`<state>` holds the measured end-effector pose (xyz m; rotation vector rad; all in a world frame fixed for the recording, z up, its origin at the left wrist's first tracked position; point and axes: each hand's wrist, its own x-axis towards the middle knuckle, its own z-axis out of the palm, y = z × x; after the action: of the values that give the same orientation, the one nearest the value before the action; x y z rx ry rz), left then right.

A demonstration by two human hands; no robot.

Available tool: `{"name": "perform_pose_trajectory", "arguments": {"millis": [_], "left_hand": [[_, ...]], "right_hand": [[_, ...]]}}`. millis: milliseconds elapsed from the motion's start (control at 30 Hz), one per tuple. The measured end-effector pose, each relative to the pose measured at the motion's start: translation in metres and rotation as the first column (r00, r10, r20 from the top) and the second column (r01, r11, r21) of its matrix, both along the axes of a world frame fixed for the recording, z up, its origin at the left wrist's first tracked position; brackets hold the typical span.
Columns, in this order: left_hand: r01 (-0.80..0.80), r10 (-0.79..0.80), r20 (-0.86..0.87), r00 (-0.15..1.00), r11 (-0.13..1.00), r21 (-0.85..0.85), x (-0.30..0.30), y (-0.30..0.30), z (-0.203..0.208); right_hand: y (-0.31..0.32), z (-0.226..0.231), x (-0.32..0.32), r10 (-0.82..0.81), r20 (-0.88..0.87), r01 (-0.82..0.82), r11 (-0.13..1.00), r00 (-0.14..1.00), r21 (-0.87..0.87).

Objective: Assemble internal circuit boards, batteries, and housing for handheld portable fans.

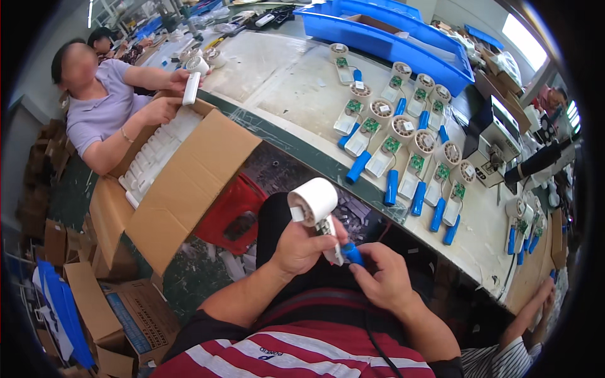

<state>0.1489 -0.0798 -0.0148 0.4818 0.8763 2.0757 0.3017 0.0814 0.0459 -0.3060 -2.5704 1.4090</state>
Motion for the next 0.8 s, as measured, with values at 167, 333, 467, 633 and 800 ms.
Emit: {"name": "perform_pose_trajectory", "arguments": {"millis": [167,333,467,633,800], "left_hand": [[0.029,-0.041,0.085,0.996,0.991,0.130,0.015,-0.006,-0.023],[-0.012,-0.017,0.168,0.986,0.986,0.166,0.022,-0.001,-0.016],[-0.102,0.093,0.084,0.992,0.989,0.106,0.021,0.003,-0.021],[-0.019,0.016,0.028,0.999,0.993,0.113,0.013,0.000,-0.018],[-0.019,0.013,0.050,0.999,0.993,0.115,0.010,-0.013,-0.019]], "right_hand": [[-0.002,-0.012,0.005,0.084,-0.006,-0.084,0.996,0.996,0.022],[-0.003,-0.015,0.009,0.088,0.151,-0.079,0.995,0.985,-0.065],[-0.002,-0.015,0.009,0.055,0.141,-0.042,0.995,0.988,-0.093],[0.001,-0.018,0.000,0.079,0.118,-0.068,0.994,0.990,-0.090],[-0.001,-0.018,-0.006,0.201,0.091,-0.198,0.979,0.975,-0.047]]}}
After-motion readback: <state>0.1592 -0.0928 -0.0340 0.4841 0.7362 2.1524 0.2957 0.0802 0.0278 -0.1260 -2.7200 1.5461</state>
